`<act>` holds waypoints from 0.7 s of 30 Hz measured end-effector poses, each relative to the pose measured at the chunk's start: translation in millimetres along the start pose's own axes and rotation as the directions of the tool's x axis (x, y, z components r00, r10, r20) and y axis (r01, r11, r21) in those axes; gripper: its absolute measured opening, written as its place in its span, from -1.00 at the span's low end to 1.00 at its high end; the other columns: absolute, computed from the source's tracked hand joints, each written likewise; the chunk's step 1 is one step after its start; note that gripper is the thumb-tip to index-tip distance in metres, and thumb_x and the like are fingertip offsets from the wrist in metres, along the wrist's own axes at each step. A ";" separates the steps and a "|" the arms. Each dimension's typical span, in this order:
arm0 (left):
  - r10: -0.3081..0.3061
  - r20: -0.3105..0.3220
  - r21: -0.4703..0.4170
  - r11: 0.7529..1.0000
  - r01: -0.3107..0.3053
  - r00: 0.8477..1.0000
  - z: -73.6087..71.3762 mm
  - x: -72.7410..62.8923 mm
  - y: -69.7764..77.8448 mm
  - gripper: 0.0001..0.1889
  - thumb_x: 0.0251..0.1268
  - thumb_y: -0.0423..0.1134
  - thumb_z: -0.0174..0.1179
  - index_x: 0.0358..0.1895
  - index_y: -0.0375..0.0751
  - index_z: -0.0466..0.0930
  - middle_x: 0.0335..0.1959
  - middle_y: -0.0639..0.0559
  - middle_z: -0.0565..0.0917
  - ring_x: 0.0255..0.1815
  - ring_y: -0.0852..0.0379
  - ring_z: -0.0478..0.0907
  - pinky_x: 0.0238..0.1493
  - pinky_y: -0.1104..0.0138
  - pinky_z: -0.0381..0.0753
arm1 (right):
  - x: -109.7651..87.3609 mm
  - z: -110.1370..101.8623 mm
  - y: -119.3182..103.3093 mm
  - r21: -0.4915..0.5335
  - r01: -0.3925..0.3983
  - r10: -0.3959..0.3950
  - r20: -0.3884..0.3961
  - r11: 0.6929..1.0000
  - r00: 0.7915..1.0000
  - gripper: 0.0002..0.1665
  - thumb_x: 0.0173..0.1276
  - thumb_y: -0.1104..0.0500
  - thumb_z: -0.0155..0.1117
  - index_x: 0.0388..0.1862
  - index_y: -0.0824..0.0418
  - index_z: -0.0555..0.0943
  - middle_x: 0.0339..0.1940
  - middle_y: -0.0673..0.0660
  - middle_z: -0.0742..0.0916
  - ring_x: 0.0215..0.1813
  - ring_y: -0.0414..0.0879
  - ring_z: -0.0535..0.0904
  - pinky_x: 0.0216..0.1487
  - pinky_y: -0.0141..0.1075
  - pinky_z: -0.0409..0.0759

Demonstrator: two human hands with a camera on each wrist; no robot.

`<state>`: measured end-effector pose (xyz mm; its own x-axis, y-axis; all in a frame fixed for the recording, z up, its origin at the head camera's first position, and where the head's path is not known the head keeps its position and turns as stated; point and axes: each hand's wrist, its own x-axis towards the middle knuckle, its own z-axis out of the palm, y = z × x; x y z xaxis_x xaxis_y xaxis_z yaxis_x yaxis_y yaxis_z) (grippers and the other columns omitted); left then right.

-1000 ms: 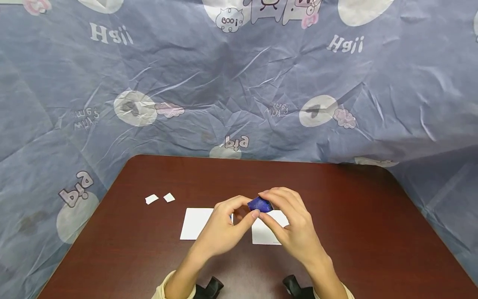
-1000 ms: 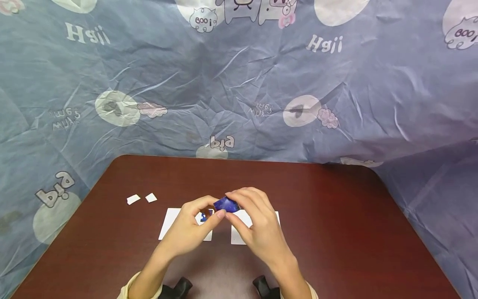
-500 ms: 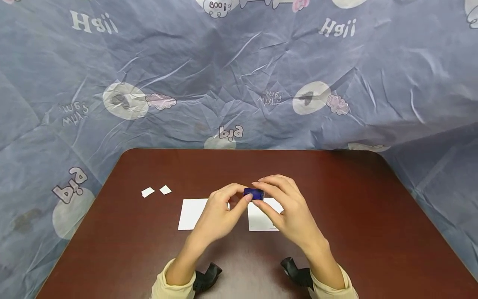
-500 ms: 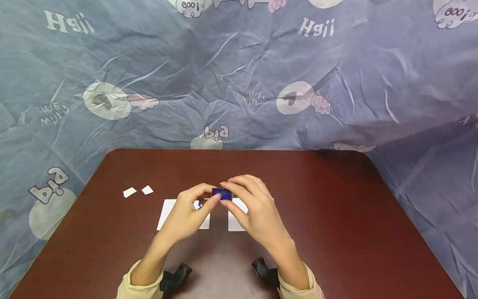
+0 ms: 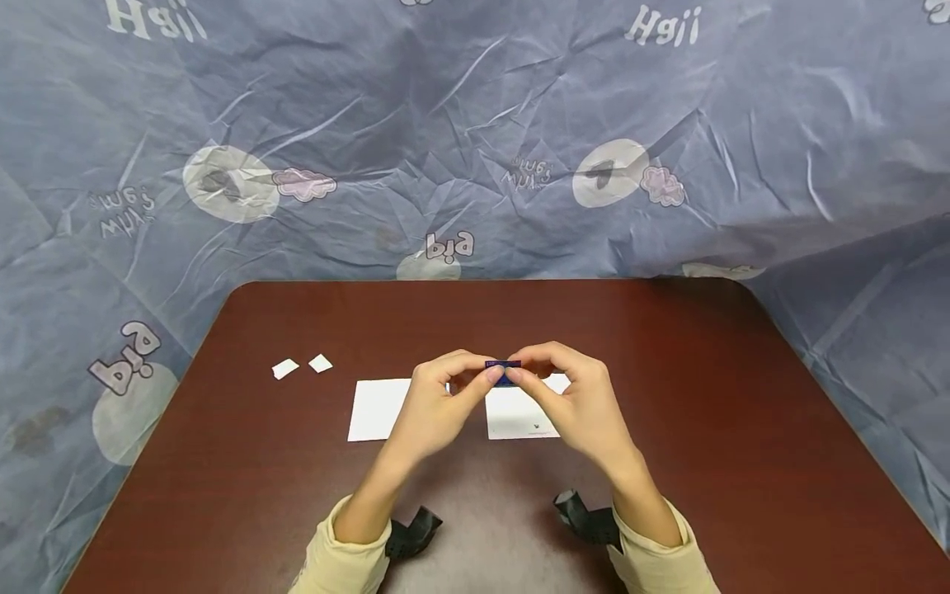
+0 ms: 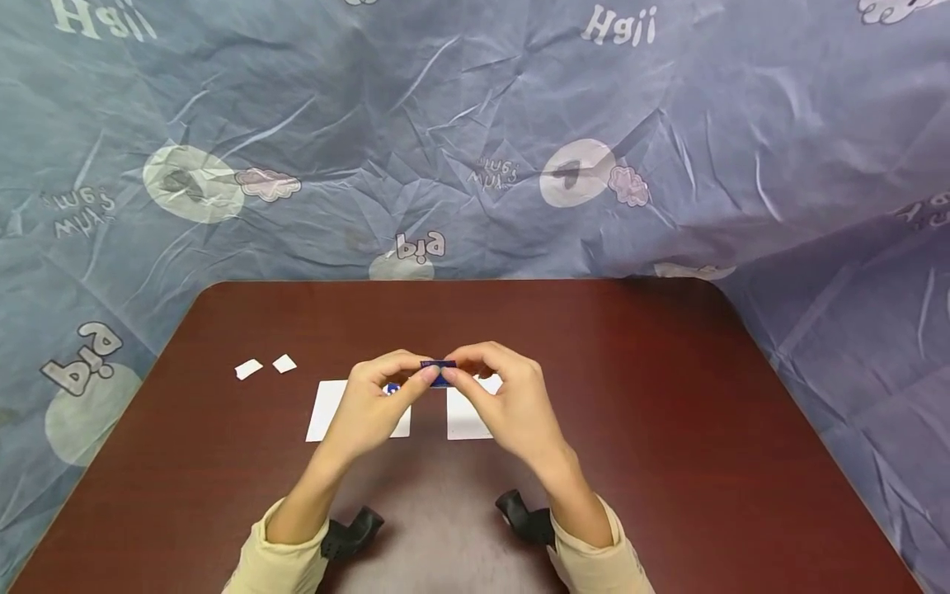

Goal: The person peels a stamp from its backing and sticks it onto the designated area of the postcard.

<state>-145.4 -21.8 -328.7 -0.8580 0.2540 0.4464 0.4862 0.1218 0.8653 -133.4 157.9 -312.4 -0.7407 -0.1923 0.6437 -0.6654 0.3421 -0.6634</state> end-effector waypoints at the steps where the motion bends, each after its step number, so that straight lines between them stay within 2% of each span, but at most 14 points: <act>1: -0.002 0.002 0.001 1.000 0.002 1.000 1.3 0.2 -0.8 -0.91 0.26 -0.33 0.26 -0.24 -0.25 0.72 -0.41 0.10 0.65 -0.51 0.12 0.48 -0.48 0.39 0.46 | 0.3 -0.9 -0.1 0.007 -0.021 0.021 -0.004 1.000 1.000 -0.76 0.10 0.46 0.40 -0.28 0.21 0.68 -0.42 0.00 0.71 -0.41 -0.16 0.56 -0.33 -0.40 0.51; 8: -0.013 0.022 -0.027 1.000 0.014 1.000 11.7 1.7 -7.9 -0.79 0.31 -0.33 0.21 -0.03 -0.25 0.65 -0.33 0.04 0.67 -0.52 0.12 0.48 -0.53 0.37 0.44 | 2.9 -7.5 7.2 0.023 -0.147 0.148 -0.036 0.989 0.988 -0.87 0.14 0.42 0.39 -0.35 0.26 0.68 -0.47 0.01 0.71 -0.51 -0.16 0.54 -0.46 -0.42 0.48; 11: -0.027 0.023 0.004 1.000 0.027 0.999 16.4 2.3 -12.9 -0.78 0.30 -0.32 0.22 -0.01 -0.24 0.64 -0.37 0.05 0.65 -0.57 0.12 0.44 -0.56 0.38 0.40 | 4.4 -9.9 12.1 0.042 -0.198 0.200 -0.055 0.979 0.978 -0.91 0.15 0.41 0.38 -0.34 0.31 0.69 -0.48 0.07 0.72 -0.53 -0.18 0.57 -0.49 -0.44 0.50; 14: -0.049 0.042 0.030 0.998 0.048 0.998 21.3 2.7 -18.2 -0.77 0.30 -0.30 0.22 -0.01 -0.23 0.64 -0.37 0.07 0.65 -0.54 0.13 0.46 -0.53 0.36 0.45 | 5.7 -12.1 16.5 0.059 -0.238 0.242 -0.062 0.969 0.968 -0.92 0.17 0.39 0.38 -0.33 0.34 0.69 -0.48 0.13 0.72 -0.52 -0.20 0.60 -0.48 -0.44 0.54; 18: -0.059 0.112 0.137 0.990 0.043 0.992 28.7 2.6 -29.2 -0.76 0.32 -0.24 0.21 -0.01 -0.21 0.63 -0.32 0.10 0.66 -0.34 0.19 0.54 -0.35 0.32 0.53 | 6.9 -15.1 24.4 0.069 -0.280 0.284 -0.061 0.958 0.957 -0.90 0.18 0.37 0.38 -0.30 0.36 0.69 -0.47 0.17 0.72 -0.51 -0.17 0.61 -0.46 -0.45 0.55; 21: -0.063 0.170 0.255 0.967 0.018 0.983 34.0 1.4 -38.7 -0.73 0.32 -0.20 0.21 0.03 -0.21 0.61 -0.22 0.08 0.66 -0.15 0.17 0.56 -0.17 0.26 0.54 | 7.3 -17.2 31.4 0.073 -0.302 0.306 -0.065 0.951 0.950 -0.88 0.18 0.37 0.38 -0.28 0.38 0.68 -0.47 0.20 0.71 -0.49 -0.14 0.61 -0.44 -0.45 0.55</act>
<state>-159.7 6.5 -369.3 -0.8462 0.4056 0.3456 0.4971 0.3670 0.7863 -158.2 183.0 -321.9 -0.9012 -0.0178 0.4330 -0.4160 0.3159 -0.8528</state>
